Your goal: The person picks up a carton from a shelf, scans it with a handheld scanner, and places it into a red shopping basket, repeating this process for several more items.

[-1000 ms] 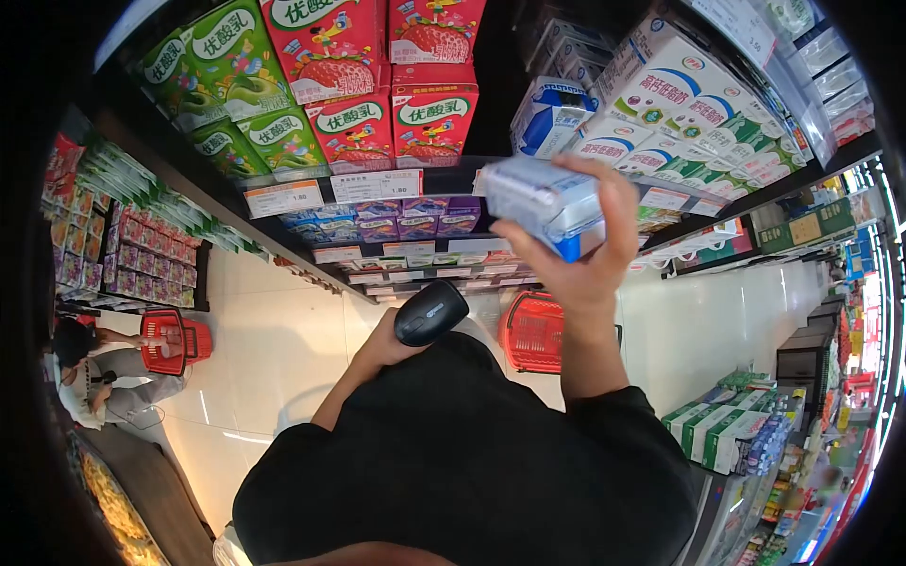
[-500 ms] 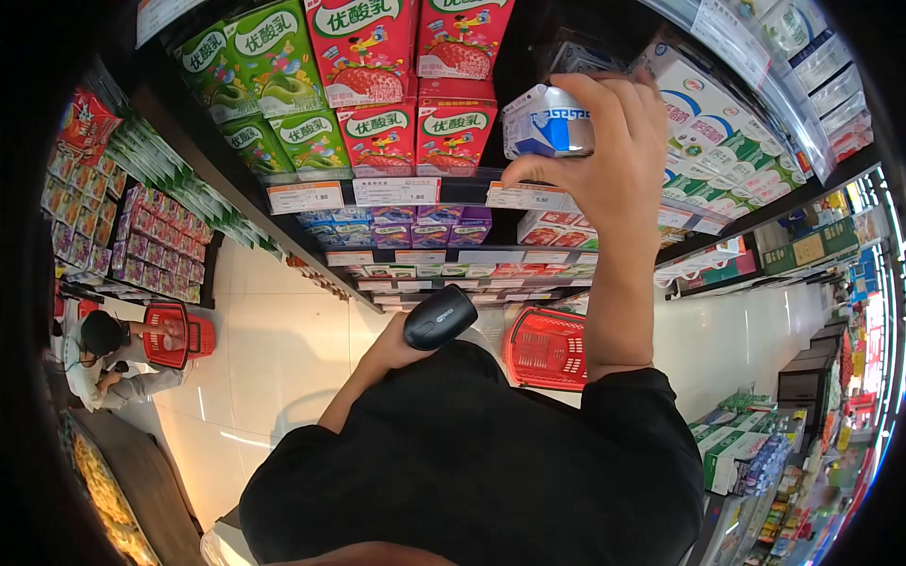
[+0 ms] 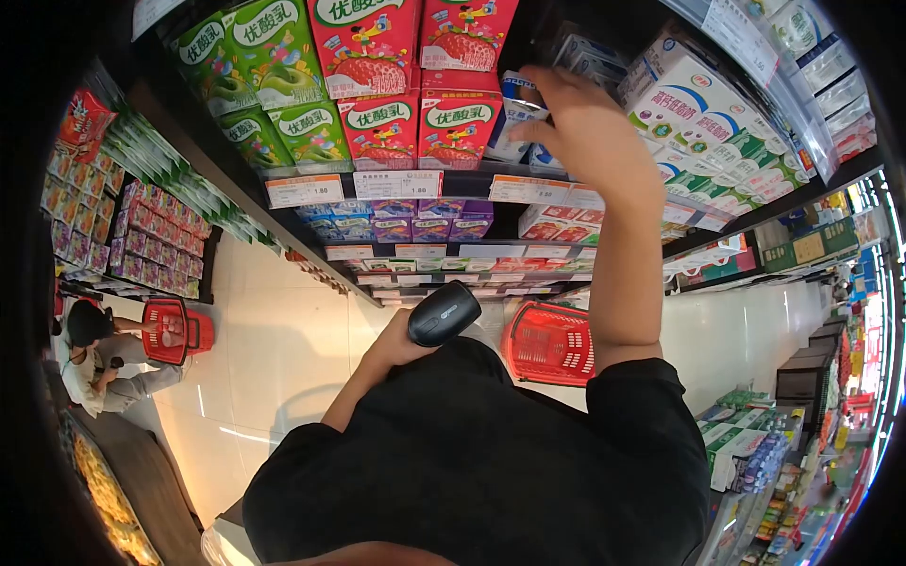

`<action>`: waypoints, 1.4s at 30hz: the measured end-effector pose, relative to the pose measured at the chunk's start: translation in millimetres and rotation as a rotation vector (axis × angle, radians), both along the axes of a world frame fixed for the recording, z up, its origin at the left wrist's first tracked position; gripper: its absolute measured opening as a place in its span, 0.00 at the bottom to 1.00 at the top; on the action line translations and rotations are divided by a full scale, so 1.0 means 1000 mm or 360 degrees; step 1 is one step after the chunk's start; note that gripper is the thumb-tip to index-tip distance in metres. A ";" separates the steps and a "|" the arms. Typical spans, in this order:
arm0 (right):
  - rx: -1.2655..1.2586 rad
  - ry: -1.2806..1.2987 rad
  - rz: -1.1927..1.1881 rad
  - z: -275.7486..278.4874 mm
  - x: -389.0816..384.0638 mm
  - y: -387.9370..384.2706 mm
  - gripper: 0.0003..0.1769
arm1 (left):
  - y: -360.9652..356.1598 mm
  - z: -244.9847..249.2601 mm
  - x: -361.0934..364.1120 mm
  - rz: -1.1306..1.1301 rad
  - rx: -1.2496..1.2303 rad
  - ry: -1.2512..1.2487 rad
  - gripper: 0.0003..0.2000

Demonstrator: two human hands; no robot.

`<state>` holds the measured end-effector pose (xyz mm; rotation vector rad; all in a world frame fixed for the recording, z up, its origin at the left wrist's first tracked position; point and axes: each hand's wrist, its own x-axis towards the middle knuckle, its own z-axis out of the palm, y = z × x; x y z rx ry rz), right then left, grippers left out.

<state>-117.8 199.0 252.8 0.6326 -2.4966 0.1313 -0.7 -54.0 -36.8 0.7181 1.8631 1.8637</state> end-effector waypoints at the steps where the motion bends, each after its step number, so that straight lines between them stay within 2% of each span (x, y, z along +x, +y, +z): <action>1: 0.0012 -0.0080 0.0062 0.002 -0.003 0.003 0.33 | 0.000 0.000 -0.001 -0.0006 -0.0001 -0.0010 0.25; 4: 0.0012 -0.0289 0.0146 0.013 -0.001 0.007 0.30 | 0.001 -0.003 -0.001 0.0001 0.0035 0.0023 0.25; 6: -0.0052 -0.0497 0.0065 0.019 0.001 0.004 0.29 | -0.001 -0.002 -0.001 -0.0004 0.0009 0.0018 0.24; 8: -0.0059 -0.0531 0.0056 0.016 0.002 0.004 0.29 | -0.002 0.003 -0.001 0.0027 0.0023 0.0021 0.23; 10: -0.0077 -0.0340 0.0156 0.011 0.001 0.004 0.30 | -0.002 0.002 -0.002 0.0013 0.0012 -0.0017 0.22; 12: -0.0105 -0.0290 0.0077 0.008 0.011 0.006 0.28 | -0.002 0.001 -0.003 -0.0014 0.0013 -0.0023 0.22; 13: -0.0185 0.0023 0.0209 0.005 0.015 0.008 0.27 | -0.002 -0.001 -0.003 0.0000 0.0032 0.0009 0.17; 14: -0.0270 0.0339 0.0345 0.001 0.019 0.007 0.25 | -0.002 -0.003 -0.003 0.0007 0.0024 -0.0019 0.17; 15: -0.0634 0.0441 0.0428 -0.005 0.033 -0.002 0.18 | -0.003 -0.003 -0.003 0.0015 0.0030 -0.0023 0.20; 17: -0.1491 -0.0113 0.1008 -0.044 0.070 0.003 0.18 | -0.005 -0.008 -0.003 0.0027 0.0014 -0.0030 0.25; 19: -0.1833 -0.0947 0.1630 -0.092 0.064 0.011 0.22 | -0.005 -0.006 -0.003 0.0074 0.0012 -0.0028 0.25; 21: -0.1574 -0.0826 0.0505 -0.135 0.068 -0.010 0.18 | -0.004 -0.008 -0.003 0.0113 0.0009 -0.0026 0.26; 23: -0.1928 -0.0906 0.0292 -0.199 0.060 -0.015 0.10 | -0.002 -0.012 -0.003 0.0109 0.0052 -0.0010 0.26; 24: -0.1929 -0.0906 0.0289 -0.215 0.057 -0.022 0.10 | -0.001 -0.011 -0.004 0.0106 0.0052 -0.0012 0.26; 25: -0.2203 -0.0738 0.0249 -0.228 0.054 -0.032 0.11 | 0.001 -0.009 -0.005 0.0095 0.0062 0.0001 0.26; 26: -0.2476 -0.0562 0.0202 -0.237 0.051 -0.036 0.19 | 0.001 -0.008 -0.004 0.0083 0.0069 0.0010 0.26; 27: -0.2352 -0.0589 0.0293 -0.239 0.046 -0.037 0.31 | 0.000 -0.009 -0.002 0.0075 0.0061 0.0002 0.26; 30: -0.2318 -0.0648 0.0460 -0.239 0.031 -0.042 0.32 | 0.000 -0.013 -0.002 0.0026 -0.0021 -0.0012 0.27; 31: -0.2427 -0.0849 0.0439 -0.232 0.027 -0.044 0.34 | 0.000 -0.013 0.000 0.0030 -0.0022 -0.0015 0.27; 34: -0.2444 -0.0757 0.0539 -0.235 0.006 -0.049 0.37 | 0.001 -0.008 0.002 0.0028 -0.0024 0.0006 0.27; 35: -0.2527 -0.0695 0.0484 -0.236 0.002 -0.052 0.31 | 0.001 -0.006 0.002 0.0028 -0.0023 0.0015 0.27; 36: -0.2528 -0.0707 0.0494 -0.231 0.000 -0.053 0.31 | 0.000 -0.007 0.002 0.0041 -0.0026 0.0013 0.27; 38: -0.1792 -0.1005 -0.0217 -0.221 -0.001 -0.054 0.22 | -0.001 -0.010 0.003 0.0038 -0.0051 0.0081 0.28; 42: -0.2032 -0.1103 -0.0233 -0.212 0.002 -0.058 0.18 | -0.001 -0.010 0.004 0.0066 -0.0050 0.0042 0.28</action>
